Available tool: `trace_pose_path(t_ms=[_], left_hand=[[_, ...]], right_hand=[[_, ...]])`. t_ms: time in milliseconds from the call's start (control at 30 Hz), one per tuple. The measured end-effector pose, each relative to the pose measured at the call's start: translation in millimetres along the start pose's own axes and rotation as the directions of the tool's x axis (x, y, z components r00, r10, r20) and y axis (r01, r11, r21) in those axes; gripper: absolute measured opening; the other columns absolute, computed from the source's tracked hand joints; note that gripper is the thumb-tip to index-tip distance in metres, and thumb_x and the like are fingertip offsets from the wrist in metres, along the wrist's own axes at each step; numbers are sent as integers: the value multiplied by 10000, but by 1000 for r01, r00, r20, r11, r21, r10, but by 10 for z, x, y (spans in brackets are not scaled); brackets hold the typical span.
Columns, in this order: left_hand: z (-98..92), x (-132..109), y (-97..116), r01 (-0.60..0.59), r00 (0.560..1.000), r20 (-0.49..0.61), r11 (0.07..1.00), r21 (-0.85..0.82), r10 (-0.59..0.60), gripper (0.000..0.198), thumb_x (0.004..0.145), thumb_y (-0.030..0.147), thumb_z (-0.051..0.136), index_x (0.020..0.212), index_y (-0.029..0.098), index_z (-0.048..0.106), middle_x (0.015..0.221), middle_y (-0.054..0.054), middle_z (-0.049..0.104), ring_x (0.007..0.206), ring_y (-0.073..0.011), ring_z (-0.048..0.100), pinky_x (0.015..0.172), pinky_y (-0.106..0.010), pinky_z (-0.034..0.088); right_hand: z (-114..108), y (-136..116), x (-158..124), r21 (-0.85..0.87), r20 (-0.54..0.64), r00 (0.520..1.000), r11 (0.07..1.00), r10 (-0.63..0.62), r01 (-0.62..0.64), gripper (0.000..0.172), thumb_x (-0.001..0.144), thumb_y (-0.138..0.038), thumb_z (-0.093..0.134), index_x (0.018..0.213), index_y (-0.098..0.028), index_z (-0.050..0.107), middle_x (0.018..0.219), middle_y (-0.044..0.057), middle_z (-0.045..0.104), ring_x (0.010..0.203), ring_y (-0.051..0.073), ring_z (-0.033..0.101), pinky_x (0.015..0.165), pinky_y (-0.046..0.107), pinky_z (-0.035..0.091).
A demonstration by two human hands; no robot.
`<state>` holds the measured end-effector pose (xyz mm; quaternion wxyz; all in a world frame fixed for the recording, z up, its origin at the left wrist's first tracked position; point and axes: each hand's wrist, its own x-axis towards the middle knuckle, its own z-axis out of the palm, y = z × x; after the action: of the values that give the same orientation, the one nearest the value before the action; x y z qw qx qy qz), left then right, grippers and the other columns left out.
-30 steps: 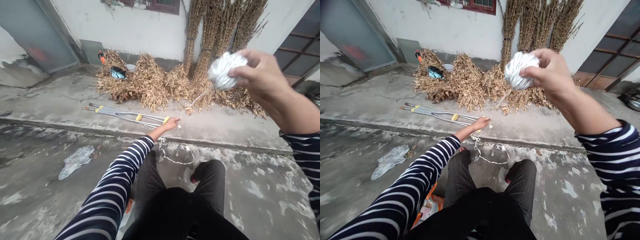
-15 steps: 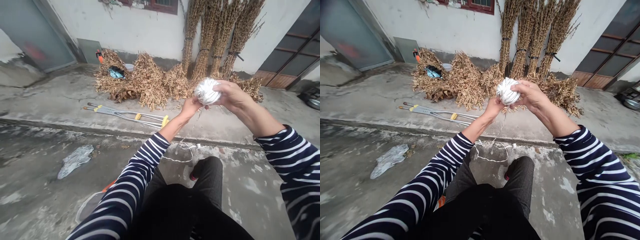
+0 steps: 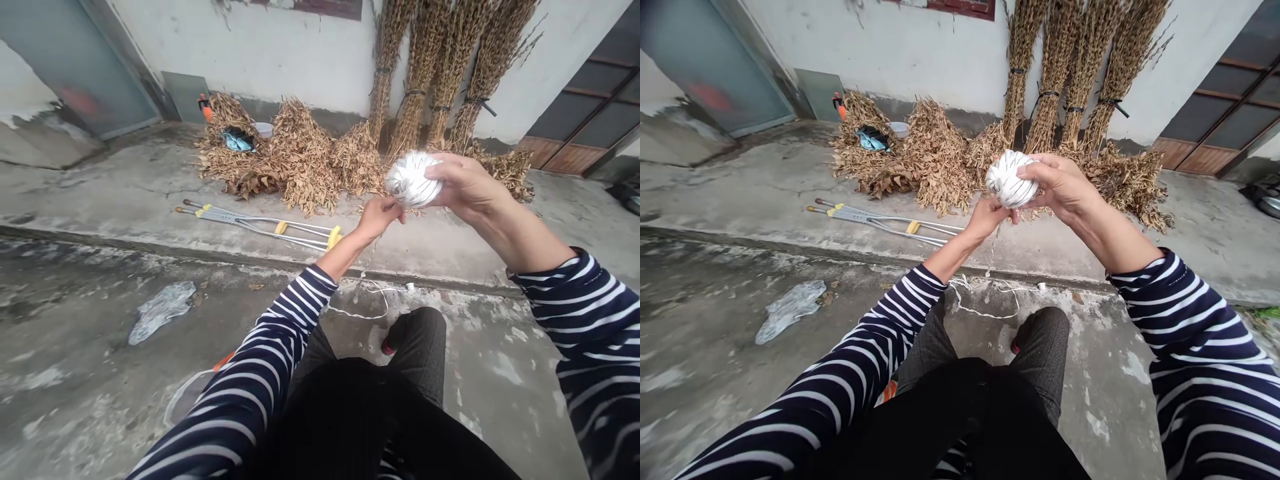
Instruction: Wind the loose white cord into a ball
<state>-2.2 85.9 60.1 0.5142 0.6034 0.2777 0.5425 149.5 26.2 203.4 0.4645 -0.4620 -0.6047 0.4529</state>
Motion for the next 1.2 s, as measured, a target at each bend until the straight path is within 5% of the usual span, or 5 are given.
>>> trace_pose_path(t_ms=[267, 500, 900, 1067, 1200], left_hand=[[-153, -372, -153, 181, 973, 186, 946, -268, -134, 304, 883, 420, 775, 937, 125, 731, 777, -79, 780, 804, -197, 752, 987, -407, 539], [-136, -289, -82, 106, 963, 256, 993, -58, -88, 320, 882, 440, 769, 884, 121, 798, 960, -126, 827, 979, -226, 761, 1068, -399, 503], [11, -325, -24, 163, 970, 217, 954, -250, -109, 302, 895, 430, 768, 872, 145, 671, 765, -86, 764, 793, -212, 755, 960, -411, 556], [-158, -346, -303, 158, 979, 114, 983, 87, -168, 170, 901, 297, 688, 836, 141, 715, 859, -86, 771, 877, -210, 738, 966, -356, 533], [-268, -323, -507, 171, 975, 52, 882, 439, -215, 179, 900, 294, 655, 837, 163, 759, 852, -30, 746, 853, -192, 691, 872, -286, 530]], right_hand=[[-226, 133, 147, 28, -58, 998, 1000, 11, -9, 240, 657, -319, 843, 844, -251, 708, 1008, 84, 761, 996, 325, 748, 885, 607, 664], [-176, 173, 127, 91, -13, 999, 995, 42, -41, 302, 610, -346, 884, 860, -251, 742, 1074, 81, 792, 1061, 311, 746, 863, 548, 679], [-66, 74, -18, -60, -58, 998, 998, -8, 4, 402, 589, -271, 895, 952, -249, 726, 1055, 70, 764, 958, 286, 745, 746, 451, 680], [-13, -5, -12, -85, -92, 991, 992, -100, 92, 399, 621, -295, 889, 984, -274, 725, 1054, 52, 766, 980, 282, 743, 756, 435, 685], [90, -160, 70, -118, -82, 984, 982, -155, 145, 357, 656, -249, 872, 982, -261, 727, 1039, 53, 753, 1025, 314, 742, 802, 501, 681]])
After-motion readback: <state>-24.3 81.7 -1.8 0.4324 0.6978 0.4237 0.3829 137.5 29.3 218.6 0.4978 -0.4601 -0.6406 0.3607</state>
